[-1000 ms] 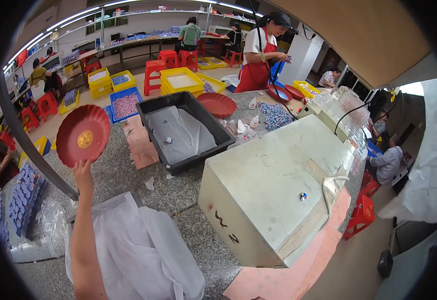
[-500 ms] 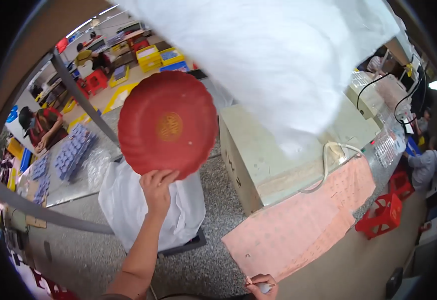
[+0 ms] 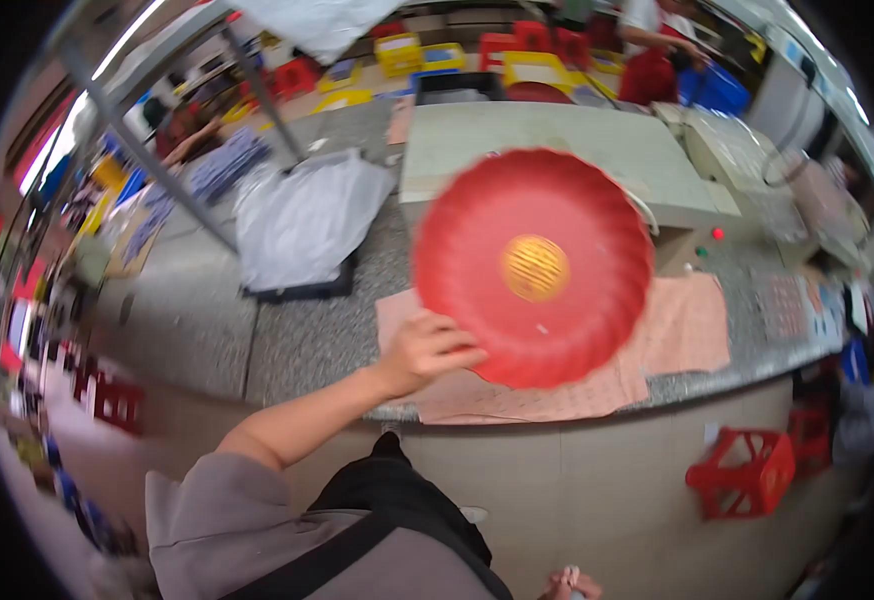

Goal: Assembling small pink plastic toy components by applying glue and placing them in a sorting tray.

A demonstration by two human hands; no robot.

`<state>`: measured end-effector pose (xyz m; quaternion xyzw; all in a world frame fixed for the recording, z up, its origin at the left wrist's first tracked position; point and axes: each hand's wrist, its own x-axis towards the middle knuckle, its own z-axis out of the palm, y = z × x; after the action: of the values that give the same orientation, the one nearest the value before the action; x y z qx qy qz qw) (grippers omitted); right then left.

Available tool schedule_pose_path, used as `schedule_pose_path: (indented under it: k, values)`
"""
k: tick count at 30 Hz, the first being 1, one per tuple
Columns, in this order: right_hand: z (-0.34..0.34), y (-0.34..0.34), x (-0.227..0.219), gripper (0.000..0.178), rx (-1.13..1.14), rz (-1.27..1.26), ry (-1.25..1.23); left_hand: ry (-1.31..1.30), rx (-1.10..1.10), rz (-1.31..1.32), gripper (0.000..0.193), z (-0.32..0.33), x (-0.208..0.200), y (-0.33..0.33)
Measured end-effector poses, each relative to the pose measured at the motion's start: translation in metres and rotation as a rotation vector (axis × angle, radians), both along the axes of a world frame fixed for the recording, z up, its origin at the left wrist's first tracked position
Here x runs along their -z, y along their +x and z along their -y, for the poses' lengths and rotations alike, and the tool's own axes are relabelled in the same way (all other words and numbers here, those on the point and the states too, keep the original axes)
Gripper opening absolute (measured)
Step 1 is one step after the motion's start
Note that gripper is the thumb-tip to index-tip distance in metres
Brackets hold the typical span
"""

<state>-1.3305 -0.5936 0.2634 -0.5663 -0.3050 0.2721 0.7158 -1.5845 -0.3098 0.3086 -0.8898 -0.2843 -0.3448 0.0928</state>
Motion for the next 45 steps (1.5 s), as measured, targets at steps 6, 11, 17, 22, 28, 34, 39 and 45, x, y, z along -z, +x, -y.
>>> schedule_pose_path:
  k: [6, 11, 17, 22, 28, 34, 39, 45]
  values:
    - [0.065, 0.189, -0.029, 0.019, 0.148, 0.011, -0.206, -0.126, 0.279, 0.086, 0.018, 0.101, 0.032, 0.181]
    - [0.052, 0.290, -0.008, 0.020, 0.108, 0.002, -0.206, -0.273, 0.334, 0.098, 0.016, 0.137, 0.066, 0.274]
    - [0.042, 0.446, 0.011, 0.019, -0.199, 0.129, -0.313, -0.398, 0.296, 0.106, 0.015, 0.120, 0.098, 0.422]
    - [0.043, 0.556, 0.000, 0.016, -0.313, -0.290, -0.548, -0.405, 0.281, 0.057, 0.018, 0.129, 0.094, 0.506]
    - [0.060, 0.669, -0.024, 0.012, -0.408, 0.030, -0.397, -0.412, 0.097, 0.026, 0.020, 0.168, 0.097, 0.611]
    - [0.095, 0.772, -0.024, 0.014, -0.008, 0.213, -0.217, -0.505, -0.130, 0.021, 0.023, 0.175, 0.122, 0.726]
    - [-0.032, 0.853, -0.019, 0.012, 0.031, 0.033, -0.015, -0.540, -0.248, 0.031, 0.025, 0.096, 0.097, 0.805]
    - [-0.113, 0.919, -0.014, 0.014, -0.005, 0.044, -0.026, -0.604, -0.091, 0.028, 0.025, 0.004, 0.126, 0.917]
